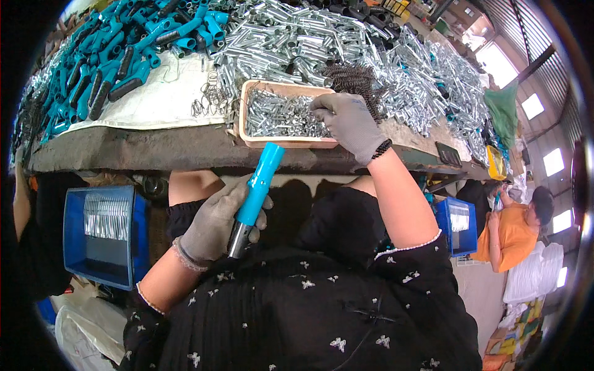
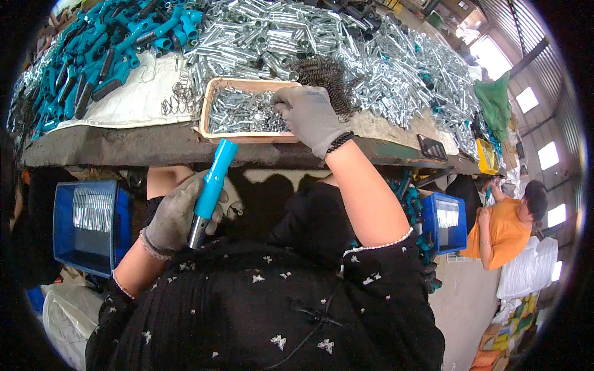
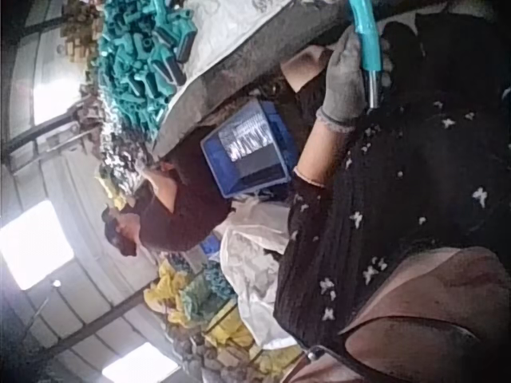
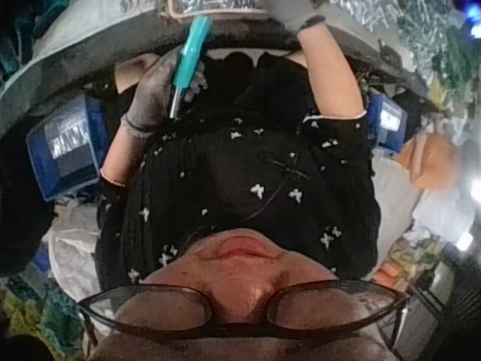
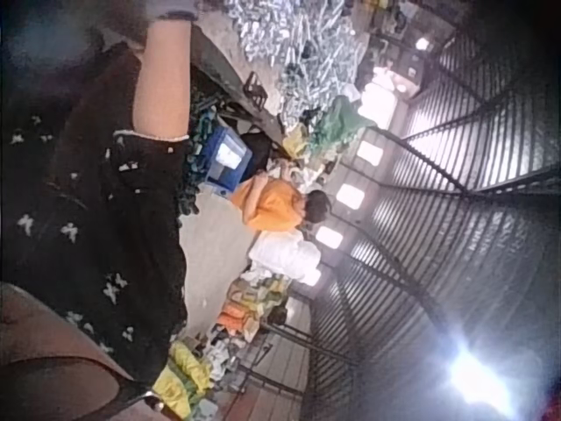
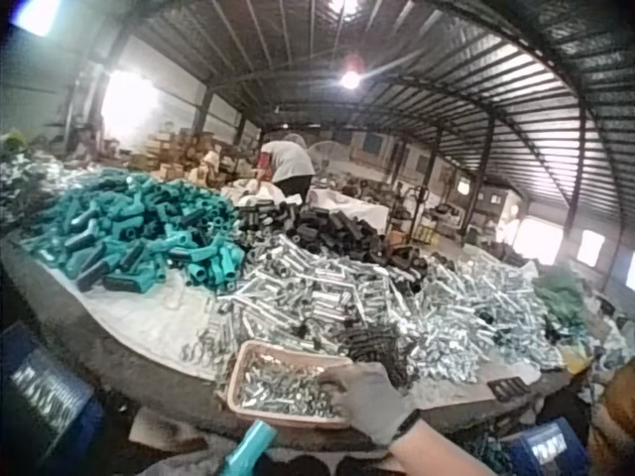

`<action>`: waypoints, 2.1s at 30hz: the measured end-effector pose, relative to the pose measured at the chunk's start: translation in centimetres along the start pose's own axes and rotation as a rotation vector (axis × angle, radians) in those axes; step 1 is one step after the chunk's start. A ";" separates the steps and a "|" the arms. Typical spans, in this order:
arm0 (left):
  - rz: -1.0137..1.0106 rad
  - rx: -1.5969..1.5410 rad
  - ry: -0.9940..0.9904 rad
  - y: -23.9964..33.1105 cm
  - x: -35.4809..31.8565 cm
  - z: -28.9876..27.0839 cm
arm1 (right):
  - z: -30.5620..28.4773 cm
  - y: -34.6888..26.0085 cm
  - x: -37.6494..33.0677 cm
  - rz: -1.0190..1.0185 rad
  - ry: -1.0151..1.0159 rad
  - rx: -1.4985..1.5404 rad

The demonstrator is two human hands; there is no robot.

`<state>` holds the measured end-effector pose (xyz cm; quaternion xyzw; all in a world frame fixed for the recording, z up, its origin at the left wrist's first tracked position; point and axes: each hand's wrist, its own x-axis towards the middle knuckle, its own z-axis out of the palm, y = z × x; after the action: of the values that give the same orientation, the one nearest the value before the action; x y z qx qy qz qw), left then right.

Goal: The recorder is assembling blue plastic handles onto metal rod components using a screwdriver and small hardware.

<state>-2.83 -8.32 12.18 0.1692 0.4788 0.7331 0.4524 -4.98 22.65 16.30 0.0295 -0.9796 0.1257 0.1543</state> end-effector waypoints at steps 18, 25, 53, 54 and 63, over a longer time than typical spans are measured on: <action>0.048 -0.055 0.108 -2.1 0.2 1.1 | 3.9 -10.2 -9.6 0.039 0.093 0.858; 0.233 0.232 0.072 -3.7 -0.4 0.2 | 5.0 -9.0 -9.6 0.340 -0.395 1.567; 0.071 -0.199 0.118 -4.9 -1.5 -1.9 | -0.7 -5.6 0.2 0.050 -0.010 0.256; 0.060 -0.210 0.070 -5.1 -1.4 -2.3 | -0.5 -4.5 1.1 0.082 -0.038 0.161; 0.076 -0.192 0.157 -4.1 -1.9 -1.9 | -0.5 -1.6 1.8 0.126 -0.072 0.126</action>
<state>-1.05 -10.37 8.11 0.0853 0.4336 0.8032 0.3995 -6.35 21.16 17.72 -0.0182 -0.9745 0.1956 0.1085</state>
